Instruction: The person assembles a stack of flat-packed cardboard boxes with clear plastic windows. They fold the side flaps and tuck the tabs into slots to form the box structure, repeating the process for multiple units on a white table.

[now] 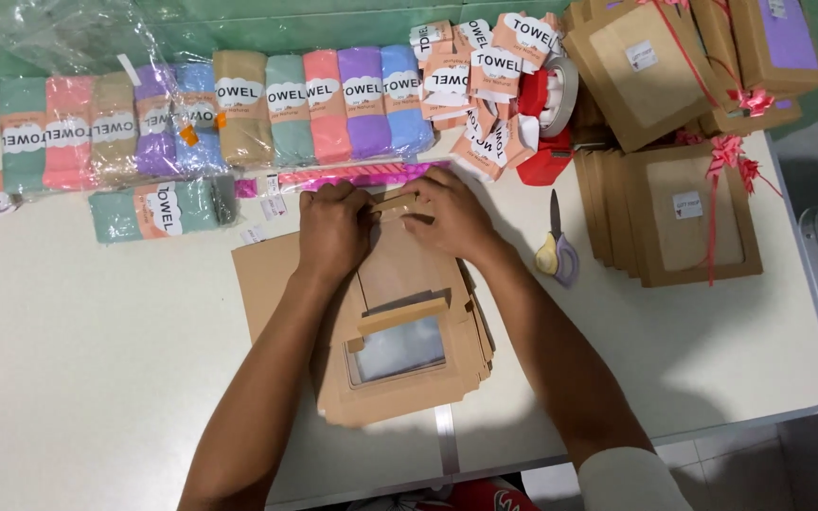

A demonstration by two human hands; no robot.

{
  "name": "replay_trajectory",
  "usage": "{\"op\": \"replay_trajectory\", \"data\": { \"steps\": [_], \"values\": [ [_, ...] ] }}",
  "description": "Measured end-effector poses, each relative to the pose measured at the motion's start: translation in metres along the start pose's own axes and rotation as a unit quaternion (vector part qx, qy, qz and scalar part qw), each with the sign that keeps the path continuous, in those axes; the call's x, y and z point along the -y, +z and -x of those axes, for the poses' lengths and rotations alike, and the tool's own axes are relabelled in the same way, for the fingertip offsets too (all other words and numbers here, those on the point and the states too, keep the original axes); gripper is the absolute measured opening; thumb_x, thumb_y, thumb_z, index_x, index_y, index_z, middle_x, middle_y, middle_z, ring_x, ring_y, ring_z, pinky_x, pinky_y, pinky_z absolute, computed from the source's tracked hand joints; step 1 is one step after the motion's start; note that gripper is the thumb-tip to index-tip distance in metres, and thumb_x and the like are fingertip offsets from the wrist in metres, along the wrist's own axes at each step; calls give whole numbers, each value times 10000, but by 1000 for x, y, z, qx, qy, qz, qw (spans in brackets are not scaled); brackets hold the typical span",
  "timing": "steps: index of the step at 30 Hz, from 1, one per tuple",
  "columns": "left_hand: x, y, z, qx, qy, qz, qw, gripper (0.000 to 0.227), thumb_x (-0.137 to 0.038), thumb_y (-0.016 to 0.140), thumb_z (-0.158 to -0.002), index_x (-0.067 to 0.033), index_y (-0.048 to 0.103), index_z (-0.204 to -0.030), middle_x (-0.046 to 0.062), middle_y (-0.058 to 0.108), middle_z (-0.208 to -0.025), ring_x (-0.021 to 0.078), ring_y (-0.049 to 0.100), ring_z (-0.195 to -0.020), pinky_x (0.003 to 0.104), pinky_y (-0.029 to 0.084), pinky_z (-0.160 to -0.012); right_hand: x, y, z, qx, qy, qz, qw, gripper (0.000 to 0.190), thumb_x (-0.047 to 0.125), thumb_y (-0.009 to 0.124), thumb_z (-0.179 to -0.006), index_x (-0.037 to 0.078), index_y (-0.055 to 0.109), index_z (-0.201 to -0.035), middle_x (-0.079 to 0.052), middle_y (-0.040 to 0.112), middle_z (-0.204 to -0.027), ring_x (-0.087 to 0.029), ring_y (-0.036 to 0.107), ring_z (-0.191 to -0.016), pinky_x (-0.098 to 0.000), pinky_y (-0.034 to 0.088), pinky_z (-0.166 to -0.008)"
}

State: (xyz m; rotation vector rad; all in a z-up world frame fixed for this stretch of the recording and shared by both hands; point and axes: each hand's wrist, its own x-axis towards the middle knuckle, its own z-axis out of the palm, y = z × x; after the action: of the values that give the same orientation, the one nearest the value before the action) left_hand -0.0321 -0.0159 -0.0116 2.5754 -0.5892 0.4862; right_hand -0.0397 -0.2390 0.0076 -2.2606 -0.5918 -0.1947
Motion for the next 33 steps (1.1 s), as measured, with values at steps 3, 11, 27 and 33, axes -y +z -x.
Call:
{"op": "replay_trajectory", "data": {
  "steps": [3,11,27,33],
  "values": [
    [3,1,2,15,-3,16,1000,156,-208,829,-775,-207,745,-907,-22,671,-825,252,680,-865,401,420,-850,-22,18,4,-42,-9,-23,999,304,100,765,-813,128,721,-1112,-90,564,-841,-355,645,-854,-447,530,-852],
    [2,-12,3,-43,40,76,995,80,-210,718,-885,-215,766,-948,-14,647,-854,245,619,-900,396,363,-861,-18,13,4,-41,10,-32,999,255,52,719,-869,120,721,-1115,-114,597,-918,-356,670,-919,-456,536,-877],
    [15,3,11,-12,21,120,993,204,-131,797,-733,-211,747,-914,-24,617,-830,232,597,-891,401,323,-874,-14,13,6,-59,-25,-22,998,261,-42,705,-850,95,724,-1071,-143,587,-1021,-382,659,-984,-471,538,-906],
    [9,2,10,-47,86,43,994,176,-112,807,-743,-175,725,-886,-12,570,-802,220,585,-814,380,350,-848,-20,16,9,-50,-90,52,993,191,3,664,-870,93,689,-1037,-133,630,-981,-372,637,-999,-477,514,-945]
  ]
}}
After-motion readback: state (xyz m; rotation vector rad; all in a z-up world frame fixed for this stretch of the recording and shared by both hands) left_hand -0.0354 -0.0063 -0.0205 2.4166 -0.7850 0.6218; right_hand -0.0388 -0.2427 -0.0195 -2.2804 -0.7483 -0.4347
